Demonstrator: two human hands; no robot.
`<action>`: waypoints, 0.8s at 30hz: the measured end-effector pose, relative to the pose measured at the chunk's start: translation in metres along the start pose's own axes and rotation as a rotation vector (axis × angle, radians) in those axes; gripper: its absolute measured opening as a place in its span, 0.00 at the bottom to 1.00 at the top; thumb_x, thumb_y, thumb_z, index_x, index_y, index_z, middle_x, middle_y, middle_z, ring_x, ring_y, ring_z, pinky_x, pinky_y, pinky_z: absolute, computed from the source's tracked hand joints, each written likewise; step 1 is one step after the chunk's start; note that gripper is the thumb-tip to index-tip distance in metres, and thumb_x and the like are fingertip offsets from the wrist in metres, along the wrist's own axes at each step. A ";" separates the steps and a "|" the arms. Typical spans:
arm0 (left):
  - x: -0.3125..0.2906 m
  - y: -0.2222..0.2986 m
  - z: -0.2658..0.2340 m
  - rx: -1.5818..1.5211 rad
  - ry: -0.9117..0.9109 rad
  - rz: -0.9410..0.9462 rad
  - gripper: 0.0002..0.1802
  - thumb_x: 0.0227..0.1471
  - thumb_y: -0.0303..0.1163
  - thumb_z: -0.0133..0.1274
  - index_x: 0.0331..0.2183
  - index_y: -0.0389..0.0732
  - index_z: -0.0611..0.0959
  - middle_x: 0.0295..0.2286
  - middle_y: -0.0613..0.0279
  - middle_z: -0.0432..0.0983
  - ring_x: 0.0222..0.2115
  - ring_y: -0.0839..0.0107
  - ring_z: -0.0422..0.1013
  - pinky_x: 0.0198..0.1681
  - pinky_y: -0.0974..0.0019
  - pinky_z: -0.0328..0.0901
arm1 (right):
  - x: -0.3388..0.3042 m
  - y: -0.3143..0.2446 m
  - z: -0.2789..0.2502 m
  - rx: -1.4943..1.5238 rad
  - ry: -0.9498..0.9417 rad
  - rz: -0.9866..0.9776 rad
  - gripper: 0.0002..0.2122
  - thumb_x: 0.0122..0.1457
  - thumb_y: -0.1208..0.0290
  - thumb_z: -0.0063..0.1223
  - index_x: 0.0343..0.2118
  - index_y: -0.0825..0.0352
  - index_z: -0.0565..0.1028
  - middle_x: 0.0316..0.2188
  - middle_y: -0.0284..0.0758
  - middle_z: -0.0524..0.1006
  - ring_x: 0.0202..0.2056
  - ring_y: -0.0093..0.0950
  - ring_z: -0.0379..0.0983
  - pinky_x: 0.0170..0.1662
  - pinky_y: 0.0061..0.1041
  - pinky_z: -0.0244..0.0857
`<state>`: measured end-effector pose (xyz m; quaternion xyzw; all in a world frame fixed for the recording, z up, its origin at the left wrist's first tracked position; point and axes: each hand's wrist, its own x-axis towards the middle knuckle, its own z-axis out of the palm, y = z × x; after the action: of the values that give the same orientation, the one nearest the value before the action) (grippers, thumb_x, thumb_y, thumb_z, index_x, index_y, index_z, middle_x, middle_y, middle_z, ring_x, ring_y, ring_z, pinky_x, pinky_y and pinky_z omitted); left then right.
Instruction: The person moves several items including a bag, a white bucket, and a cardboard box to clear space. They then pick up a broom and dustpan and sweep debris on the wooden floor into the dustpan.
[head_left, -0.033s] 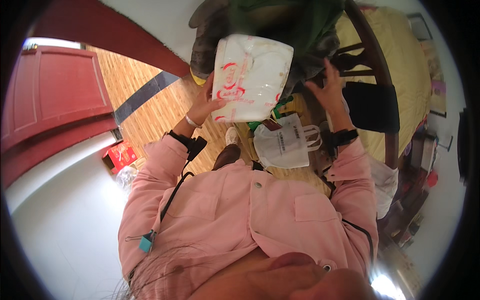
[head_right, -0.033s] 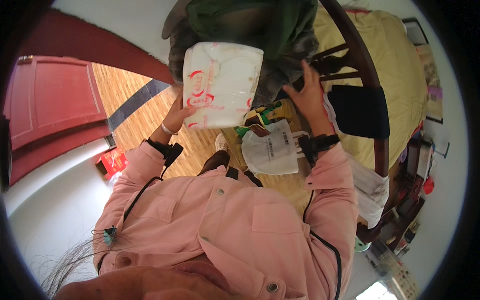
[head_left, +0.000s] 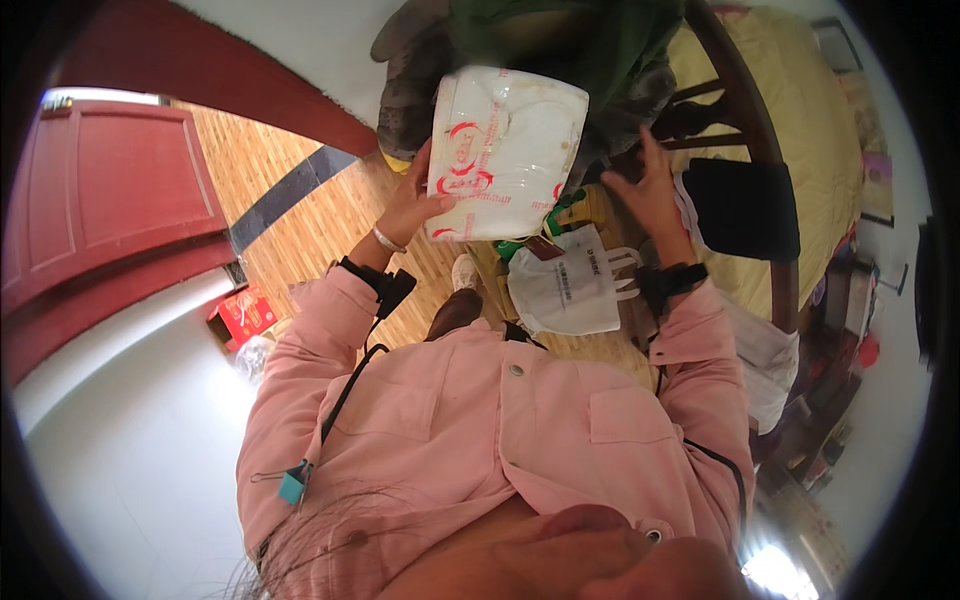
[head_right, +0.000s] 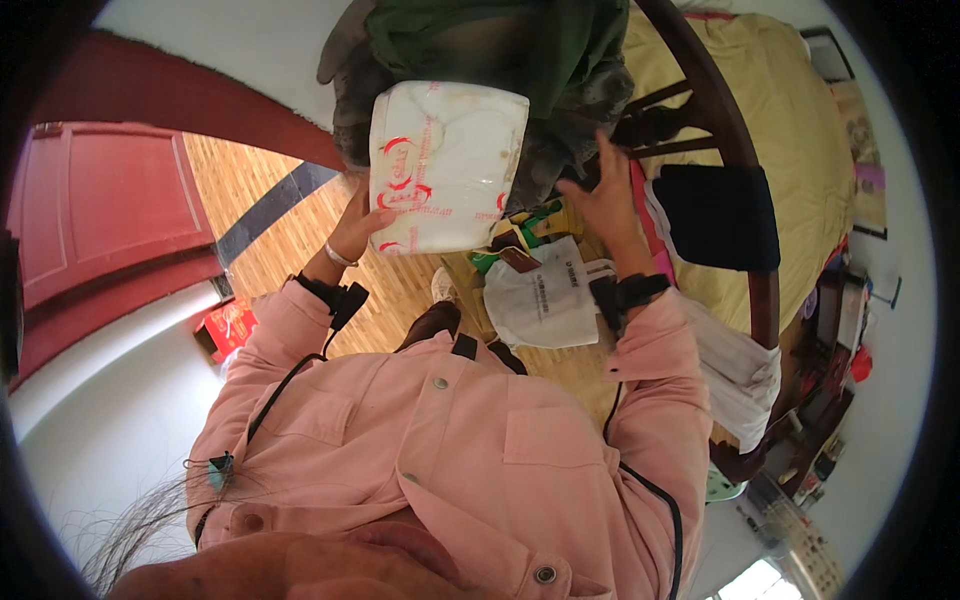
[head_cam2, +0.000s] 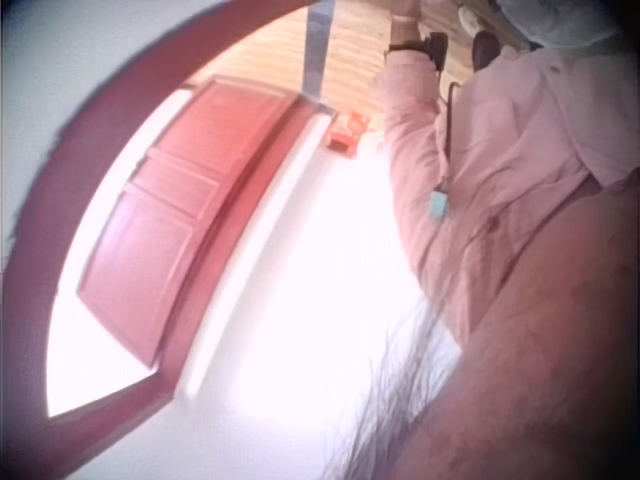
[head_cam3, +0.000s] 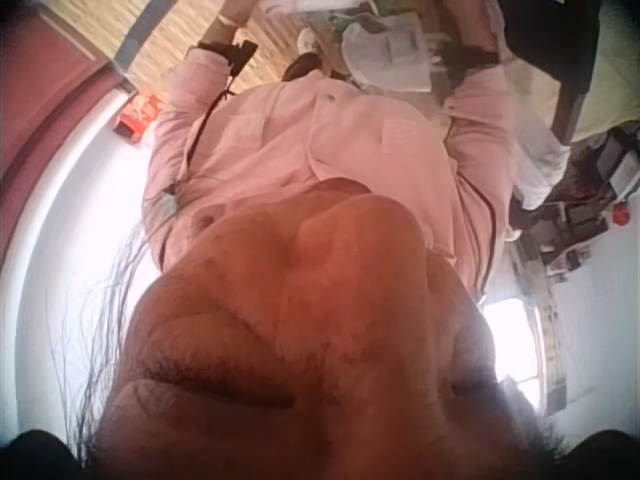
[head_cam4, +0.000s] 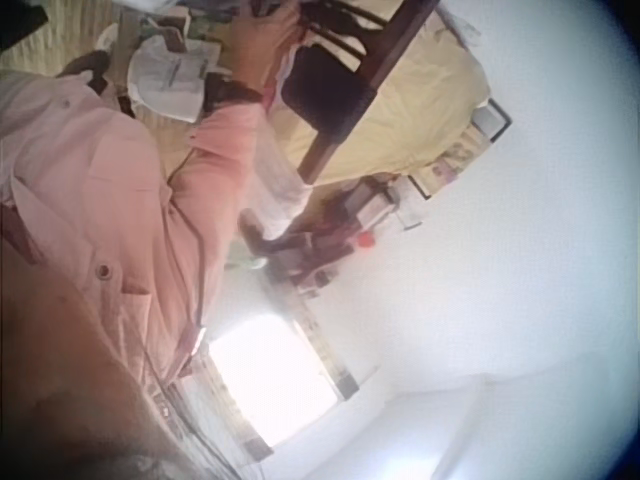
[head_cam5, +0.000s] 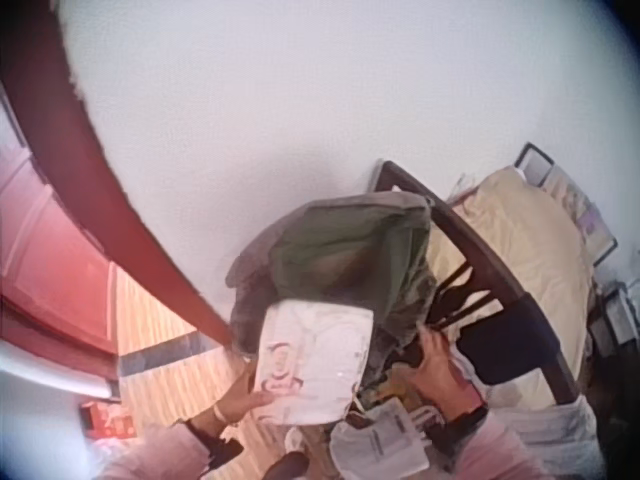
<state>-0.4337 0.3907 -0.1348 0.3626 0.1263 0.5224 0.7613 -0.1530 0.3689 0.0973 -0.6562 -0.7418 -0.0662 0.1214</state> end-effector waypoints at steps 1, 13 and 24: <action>0.009 0.001 0.002 0.009 -0.026 -0.003 0.54 0.33 0.36 0.62 0.58 0.38 0.49 0.53 0.56 0.56 0.52 0.68 0.55 0.54 0.66 0.52 | -0.016 0.004 0.015 0.187 -0.051 0.141 0.41 0.39 0.70 0.65 0.57 0.63 0.54 0.49 0.45 0.61 0.48 0.39 0.61 0.48 0.34 0.59; 0.054 0.025 0.054 1.101 0.098 0.384 0.62 0.20 0.45 0.65 0.57 0.41 0.53 0.48 0.47 0.59 0.50 0.53 0.55 0.54 0.58 0.50 | -0.038 -0.042 0.096 1.306 0.019 0.680 0.25 0.49 0.69 0.58 0.49 0.72 0.63 0.43 0.34 0.69 0.43 0.23 0.65 0.46 0.21 0.59; 0.186 0.084 0.008 0.490 0.030 0.236 0.32 0.49 0.39 0.53 0.52 0.33 0.63 0.41 0.57 0.70 0.39 0.73 0.65 0.44 0.72 0.61 | 0.149 -0.034 0.082 0.691 -0.195 0.614 0.30 0.44 0.51 0.59 0.42 0.71 0.66 0.30 0.46 0.72 0.32 0.35 0.72 0.33 0.32 0.67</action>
<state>-0.4094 0.5687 -0.0373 0.5405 0.2171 0.5667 0.5827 -0.2107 0.5280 0.0598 -0.7694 -0.5001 0.2856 0.2765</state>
